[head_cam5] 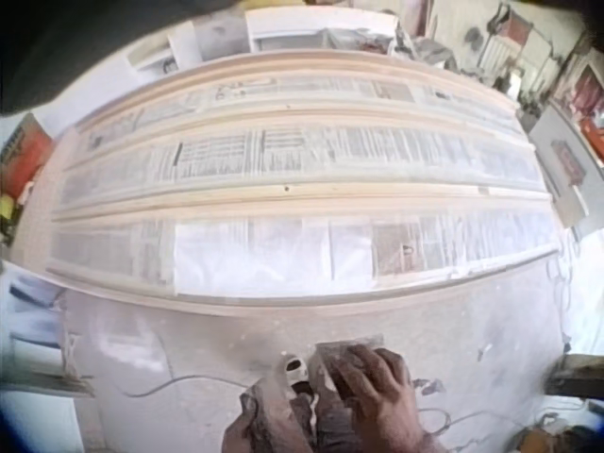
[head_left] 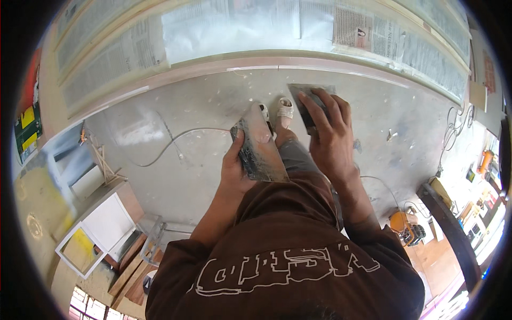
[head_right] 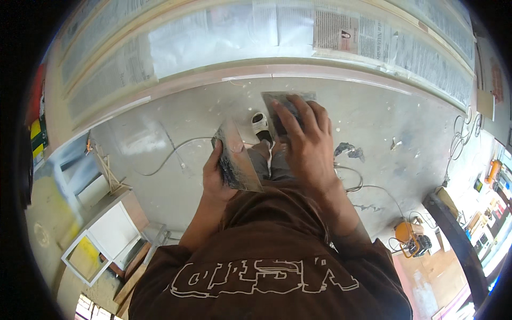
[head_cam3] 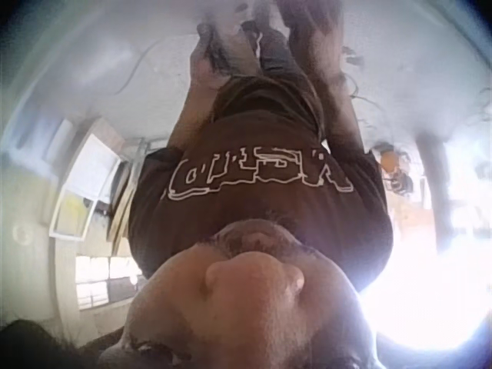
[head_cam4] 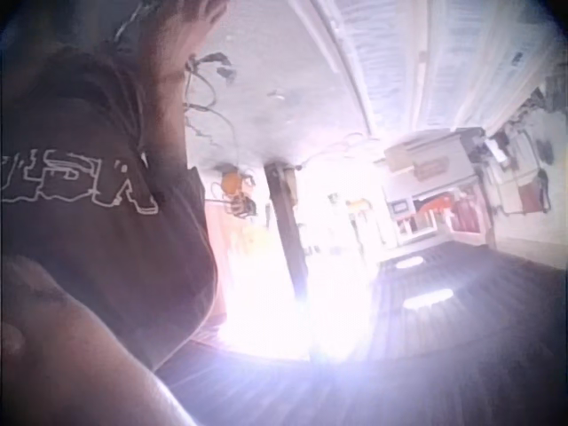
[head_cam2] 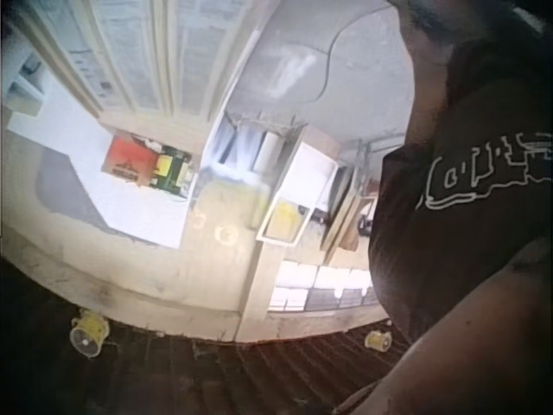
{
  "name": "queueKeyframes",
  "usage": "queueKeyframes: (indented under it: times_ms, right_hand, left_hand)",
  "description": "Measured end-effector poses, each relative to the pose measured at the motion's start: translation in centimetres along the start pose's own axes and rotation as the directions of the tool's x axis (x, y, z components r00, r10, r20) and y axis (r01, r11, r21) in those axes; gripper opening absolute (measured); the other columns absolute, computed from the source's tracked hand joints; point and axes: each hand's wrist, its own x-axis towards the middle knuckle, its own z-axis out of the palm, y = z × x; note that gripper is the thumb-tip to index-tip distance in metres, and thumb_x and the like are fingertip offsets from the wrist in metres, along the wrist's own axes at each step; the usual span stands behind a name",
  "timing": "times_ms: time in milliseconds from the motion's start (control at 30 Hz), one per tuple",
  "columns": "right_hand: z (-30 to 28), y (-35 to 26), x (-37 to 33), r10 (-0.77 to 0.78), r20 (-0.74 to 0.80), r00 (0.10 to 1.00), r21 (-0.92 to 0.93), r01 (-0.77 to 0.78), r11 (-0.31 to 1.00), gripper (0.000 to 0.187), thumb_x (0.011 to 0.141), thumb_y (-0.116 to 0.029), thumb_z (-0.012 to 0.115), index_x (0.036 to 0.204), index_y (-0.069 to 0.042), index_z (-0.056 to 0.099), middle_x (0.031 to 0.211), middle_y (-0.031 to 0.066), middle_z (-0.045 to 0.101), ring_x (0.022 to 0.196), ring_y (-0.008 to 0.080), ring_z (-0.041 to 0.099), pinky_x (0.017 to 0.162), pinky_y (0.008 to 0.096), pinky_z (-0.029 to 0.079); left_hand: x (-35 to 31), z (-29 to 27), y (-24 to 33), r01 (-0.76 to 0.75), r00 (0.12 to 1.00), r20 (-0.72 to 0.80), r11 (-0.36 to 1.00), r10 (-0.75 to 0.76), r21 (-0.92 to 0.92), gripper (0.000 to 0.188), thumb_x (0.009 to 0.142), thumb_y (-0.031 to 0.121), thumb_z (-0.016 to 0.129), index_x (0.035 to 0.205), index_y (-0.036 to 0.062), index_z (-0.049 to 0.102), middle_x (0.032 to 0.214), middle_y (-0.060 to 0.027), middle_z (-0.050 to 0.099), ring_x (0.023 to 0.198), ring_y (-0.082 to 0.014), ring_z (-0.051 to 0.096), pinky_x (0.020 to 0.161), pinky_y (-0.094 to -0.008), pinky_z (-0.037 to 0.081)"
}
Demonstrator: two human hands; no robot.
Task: Applying putty to furniture seams and sanding them smooth.
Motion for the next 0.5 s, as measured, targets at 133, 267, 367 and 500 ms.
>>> queueKeyframes:
  times_ms: [133,267,367,500]
  right_hand:
    - [0.9,-0.4,2.9,-0.063,0.0,0.998,-0.083,0.062,0.995,0.066,0.069,0.01,0.061,0.131,-0.012,0.061,0.13,0.0135,0.058,0.116,0.0372,0.052,0.1,0.0482,0.045]
    - [1.5,-0.2,4.4,-0.084,0.017,0.996,-0.191,0.086,0.978,0.06,0.072,-0.005,0.07,0.13,-0.011,0.059,0.132,0.012,0.055,0.12,0.0358,0.05,0.1,0.0474,0.042]
    - [2.1,-1.0,5.5,-0.048,0.017,0.999,-0.18,0.051,0.982,0.065,0.069,0.01,0.062,0.13,-0.011,0.061,0.13,0.0121,0.058,0.117,0.0371,0.051,0.099,0.049,0.045]
    - [2.8,-0.7,5.0,0.016,0.048,0.999,-0.221,-0.005,0.975,0.068,0.067,0.011,0.061,0.131,-0.013,0.06,0.132,0.0112,0.057,0.12,0.0362,0.05,0.101,0.0491,0.044]
  left_hand:
    - [0.7,0.2,1.0,-0.081,0.984,-0.146,0.982,0.106,0.17,0.052,0.105,0.044,0.041,0.128,-0.0005,0.053,0.12,-0.0219,0.063,0.114,-0.0316,0.063,0.098,-0.0465,0.051]
    - [0.2,-0.1,2.5,-0.069,0.992,-0.102,0.994,0.078,0.083,0.044,0.104,0.038,0.048,0.133,0.005,0.052,0.122,-0.0138,0.063,0.111,-0.0261,0.064,0.096,-0.0433,0.053]
    - [0.1,-0.5,4.6,-0.057,0.99,-0.124,0.996,0.065,0.072,0.044,0.104,0.039,0.048,0.132,0.0047,0.053,0.121,-0.0133,0.064,0.11,-0.0258,0.064,0.095,-0.042,0.053]
    - [-0.4,0.6,6.6,0.011,0.989,-0.146,0.995,0.003,0.095,0.042,0.104,0.04,0.048,0.127,0.0058,0.056,0.114,-0.0111,0.065,0.104,-0.0248,0.065,0.091,-0.0402,0.054]
